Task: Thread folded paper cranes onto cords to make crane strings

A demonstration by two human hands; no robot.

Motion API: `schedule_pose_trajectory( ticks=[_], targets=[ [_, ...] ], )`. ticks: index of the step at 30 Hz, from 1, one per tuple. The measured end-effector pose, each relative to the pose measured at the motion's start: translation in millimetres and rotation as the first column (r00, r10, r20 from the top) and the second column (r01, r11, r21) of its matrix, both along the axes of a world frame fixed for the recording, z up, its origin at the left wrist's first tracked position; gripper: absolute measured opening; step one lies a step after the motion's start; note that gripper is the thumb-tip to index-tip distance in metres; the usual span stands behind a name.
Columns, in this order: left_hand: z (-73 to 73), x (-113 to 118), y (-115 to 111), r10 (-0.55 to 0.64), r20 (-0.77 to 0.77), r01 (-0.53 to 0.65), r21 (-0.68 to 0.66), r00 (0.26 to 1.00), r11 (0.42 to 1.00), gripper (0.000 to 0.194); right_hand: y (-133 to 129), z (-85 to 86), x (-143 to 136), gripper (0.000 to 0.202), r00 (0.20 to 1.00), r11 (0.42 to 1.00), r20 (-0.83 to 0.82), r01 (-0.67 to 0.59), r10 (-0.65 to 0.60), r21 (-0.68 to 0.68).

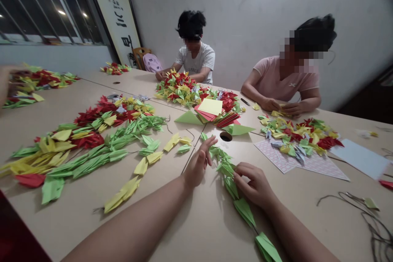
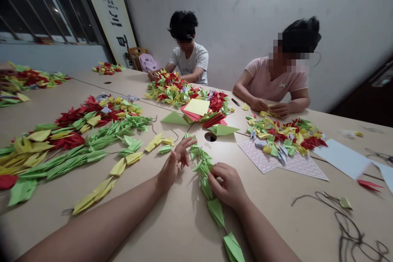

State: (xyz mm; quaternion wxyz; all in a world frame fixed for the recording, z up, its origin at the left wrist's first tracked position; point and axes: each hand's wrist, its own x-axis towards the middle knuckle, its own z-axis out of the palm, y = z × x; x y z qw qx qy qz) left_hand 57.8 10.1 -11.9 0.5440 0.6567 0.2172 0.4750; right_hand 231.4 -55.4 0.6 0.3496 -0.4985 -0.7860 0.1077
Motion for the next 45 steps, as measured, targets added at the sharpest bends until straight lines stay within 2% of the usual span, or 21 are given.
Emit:
schedule_pose_trajectory(
  ticks=[45],
  targets=[
    [0.4,-0.4,1.6,0.029,-0.002,-0.029,0.003,1.000,1.000,0.074,-0.8,-1.2,-0.1,0.029,1.000,1.000,0.001,0.011,-0.011,0.014]
  ],
)
